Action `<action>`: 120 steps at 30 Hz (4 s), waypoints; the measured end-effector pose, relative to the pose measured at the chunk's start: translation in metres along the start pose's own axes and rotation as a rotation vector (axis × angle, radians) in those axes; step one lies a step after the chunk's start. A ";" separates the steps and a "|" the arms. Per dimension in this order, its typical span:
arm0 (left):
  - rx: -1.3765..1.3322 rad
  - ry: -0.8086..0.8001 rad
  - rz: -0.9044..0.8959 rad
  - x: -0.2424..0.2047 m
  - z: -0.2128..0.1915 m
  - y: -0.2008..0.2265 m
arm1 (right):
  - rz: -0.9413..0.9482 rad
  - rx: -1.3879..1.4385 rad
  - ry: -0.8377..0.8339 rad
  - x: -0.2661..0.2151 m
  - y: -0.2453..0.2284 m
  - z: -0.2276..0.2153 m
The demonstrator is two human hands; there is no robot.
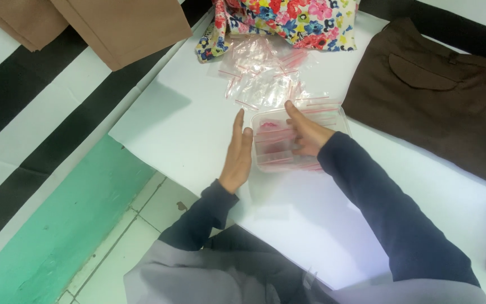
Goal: Sorting small buttons from a container and placing them into individual plastic bags on a work table.
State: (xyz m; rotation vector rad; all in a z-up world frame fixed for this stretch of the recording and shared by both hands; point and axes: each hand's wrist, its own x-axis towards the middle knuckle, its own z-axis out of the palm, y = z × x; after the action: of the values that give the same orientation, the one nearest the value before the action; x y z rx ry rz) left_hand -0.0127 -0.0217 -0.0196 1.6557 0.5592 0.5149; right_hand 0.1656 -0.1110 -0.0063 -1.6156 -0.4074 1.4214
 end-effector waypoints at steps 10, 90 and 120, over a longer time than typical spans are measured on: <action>-0.011 -0.003 -0.055 0.008 0.013 -0.015 | 0.020 0.045 -0.069 0.018 0.004 -0.013; 0.588 0.507 -0.133 -0.061 -0.067 -0.111 | -0.588 -0.649 0.150 0.112 0.056 0.051; 1.162 -0.347 0.214 -0.011 0.091 -0.104 | -0.770 -1.037 0.453 0.001 0.166 -0.049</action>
State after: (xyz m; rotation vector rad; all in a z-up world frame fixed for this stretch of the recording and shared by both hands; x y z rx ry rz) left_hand 0.0275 -0.0854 -0.1366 2.8566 0.4300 -0.0151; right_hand 0.1585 -0.2179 -0.1424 -2.1161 -1.4525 0.1822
